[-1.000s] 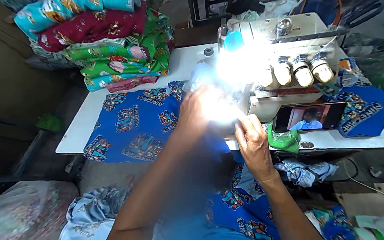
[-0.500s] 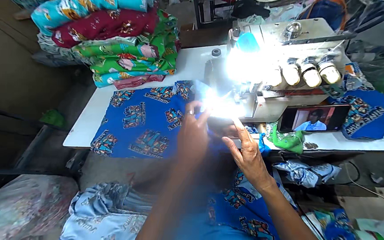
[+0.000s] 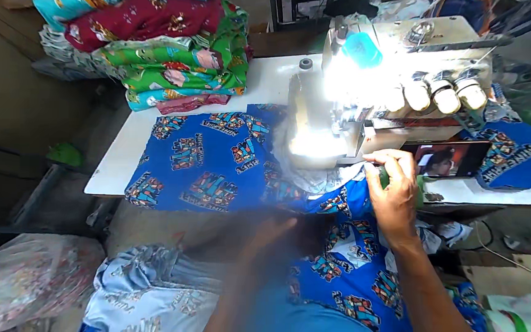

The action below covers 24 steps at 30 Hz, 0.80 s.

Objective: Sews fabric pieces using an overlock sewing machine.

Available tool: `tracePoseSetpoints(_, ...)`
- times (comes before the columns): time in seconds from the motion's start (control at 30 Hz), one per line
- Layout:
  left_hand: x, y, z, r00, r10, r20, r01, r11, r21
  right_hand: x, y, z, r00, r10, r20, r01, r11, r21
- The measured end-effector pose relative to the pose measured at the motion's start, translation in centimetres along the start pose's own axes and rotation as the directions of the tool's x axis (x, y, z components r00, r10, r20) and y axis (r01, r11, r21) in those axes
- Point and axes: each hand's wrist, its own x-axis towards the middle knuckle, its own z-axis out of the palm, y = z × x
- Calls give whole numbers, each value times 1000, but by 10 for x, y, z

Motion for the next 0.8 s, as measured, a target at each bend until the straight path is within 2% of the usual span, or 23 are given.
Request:
tracePoseSetpoints(0.07, 6, -4, 17, 997, 34, -76, -44, 990, -137, -6, -18, 1, 995, -65, 76, 58, 995, 86)
tracePoseSetpoints(0.13, 3, -2, 27, 993, 70, -95, -83, 987, -139, -12, -30, 5, 971, -143, 194, 91, 963, 255)
tracePoseSetpoints(0.2, -14, 11, 22, 990, 123, -63, -132, 980, -149, -15, -36, 9, 936, -211, 282, 91, 919, 384)
tracePoseSetpoints(0.3, -56, 36, -3, 975, 212, 62, -193, 954, -230, -13, -49, 12, 879, -321, 353, 136, 878, 459)
tracePoseSetpoints(0.37, -76, 48, -20, 924, 340, 173, -327, 940, -97, -13, -67, 20, 798, -454, 397, 218, 831, 511)
tracePoseSetpoints(0.47, -92, 55, -30, 819, 487, 302, -527, 847, 65, -24, -95, 38, 600, -664, 446, 407, 734, 544)
tracePoseSetpoints(0.53, -99, 50, -32, 775, 516, 365, -589, 799, 122, -27, -104, 47, 500, -702, 508, 521, 712, 471)
tracePoseSetpoints(0.57, -103, 46, -33, 778, 491, 391, -581, 799, 153, -24, -105, 50, 492, -684, 539, 574, 720, 390)
tracePoseSetpoints(0.6, -108, 42, -35, 810, 421, 409, -532, 821, 208, -19, -103, 51, 521, -662, 539, 614, 729, 303)
tracePoseSetpoints(0.63, -114, 44, -35, 871, 287, 400, -424, 850, 313, -11, -100, 51, 577, -646, 500, 634, 740, 224)
tracePoseSetpoints(0.67, -120, 53, -31, 934, 81, 349, -243, 858, 452, -3, -95, 48, 642, -639, 423, 643, 750, 157)
tracePoseSetpoints(0.7, -123, 56, -27, 961, -109, 255, -52, 834, 550, 4, -91, 43, 693, -630, 350, 637, 763, 113)
tracePoseSetpoints(0.73, -127, 53, -25, 971, -207, 119, 110, 828, 550, 8, -87, 37, 731, -616, 292, 621, 779, 88)
tracePoseSetpoints(0.77, -134, 30, -32, 986, -160, -41, 161, 876, 454, 9, -83, 30, 757, -600, 257, 601, 795, 87)
tracePoseSetpoints(0.8, -140, -1, -51, 975, -47, -215, 115, 941, 319, 5, -80, 24, 770, -588, 248, 580, 807, 110)
